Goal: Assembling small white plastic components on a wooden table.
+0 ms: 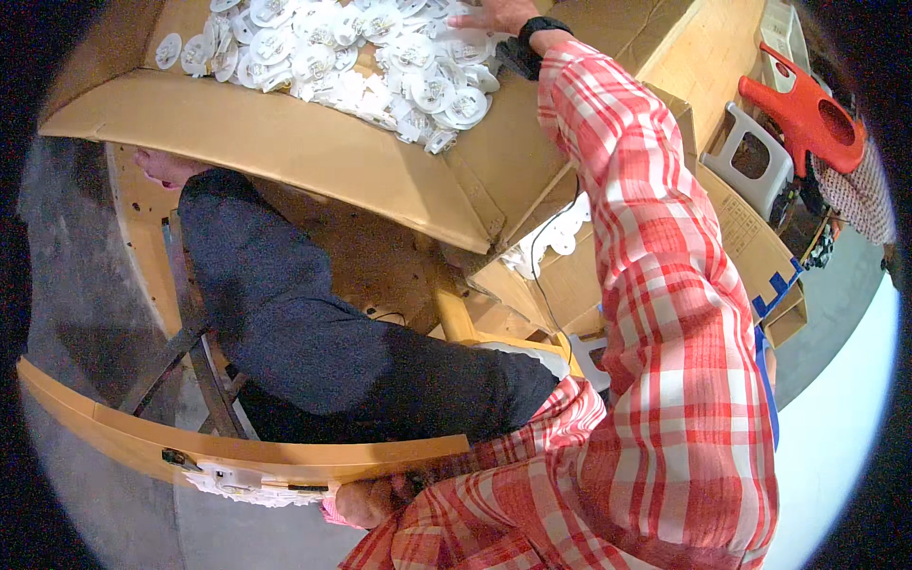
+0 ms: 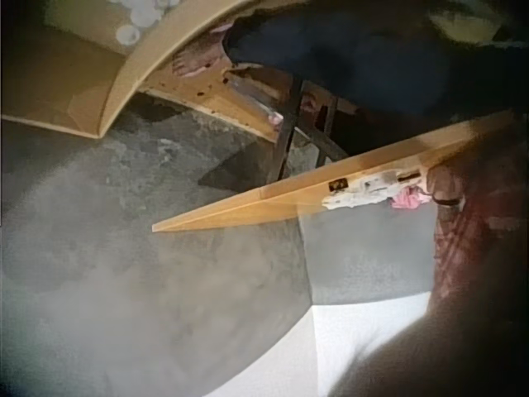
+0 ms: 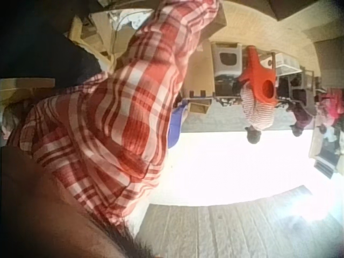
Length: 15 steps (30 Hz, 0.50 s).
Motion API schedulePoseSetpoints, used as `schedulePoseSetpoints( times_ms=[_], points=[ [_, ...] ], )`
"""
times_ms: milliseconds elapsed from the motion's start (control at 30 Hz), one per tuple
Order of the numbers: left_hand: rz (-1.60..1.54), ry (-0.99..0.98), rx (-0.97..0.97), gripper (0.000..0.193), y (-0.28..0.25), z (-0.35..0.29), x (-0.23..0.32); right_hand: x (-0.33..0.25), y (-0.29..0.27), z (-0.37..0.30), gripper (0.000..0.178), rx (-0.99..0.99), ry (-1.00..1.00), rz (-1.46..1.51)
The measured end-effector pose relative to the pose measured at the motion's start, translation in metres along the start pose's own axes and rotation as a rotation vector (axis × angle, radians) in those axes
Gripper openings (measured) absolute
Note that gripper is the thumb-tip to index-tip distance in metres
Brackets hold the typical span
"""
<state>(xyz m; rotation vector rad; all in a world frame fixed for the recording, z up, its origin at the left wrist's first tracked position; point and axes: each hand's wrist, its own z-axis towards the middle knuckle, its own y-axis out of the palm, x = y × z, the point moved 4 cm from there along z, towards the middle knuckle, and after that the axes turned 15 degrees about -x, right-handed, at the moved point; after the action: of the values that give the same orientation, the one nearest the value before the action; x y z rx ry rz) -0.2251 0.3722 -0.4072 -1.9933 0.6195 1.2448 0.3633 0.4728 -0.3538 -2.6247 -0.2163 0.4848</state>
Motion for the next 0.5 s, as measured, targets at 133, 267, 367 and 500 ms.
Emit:
schedulePoseSetpoints(
  times_ms=[133, 267, 367, 500],
  points=[
    [-0.197, 0.051, -0.03, 0.038, -0.04, -0.027, -0.002, 0.005, 0.016, 0.008, 0.083, -0.046, 0.211, 0.004],
    [-0.754, -0.133, 0.098, 0.036, -0.042, -0.036, -0.029, -0.014, 0.047, 0.001, 0.078, 0.211, -0.482, 0.741],
    [-0.124, -0.007, -0.07, 0.035, 0.003, -0.021, -0.054, -0.027, 0.052, 0.044, 0.063, 0.089, 0.021, 0.455],
    [-0.308, 0.259, -0.21, 0.037, -0.136, -0.051, 0.059, 0.156, 0.083, 0.027, 0.066, 0.309, 0.173, 0.216]
  ],
)
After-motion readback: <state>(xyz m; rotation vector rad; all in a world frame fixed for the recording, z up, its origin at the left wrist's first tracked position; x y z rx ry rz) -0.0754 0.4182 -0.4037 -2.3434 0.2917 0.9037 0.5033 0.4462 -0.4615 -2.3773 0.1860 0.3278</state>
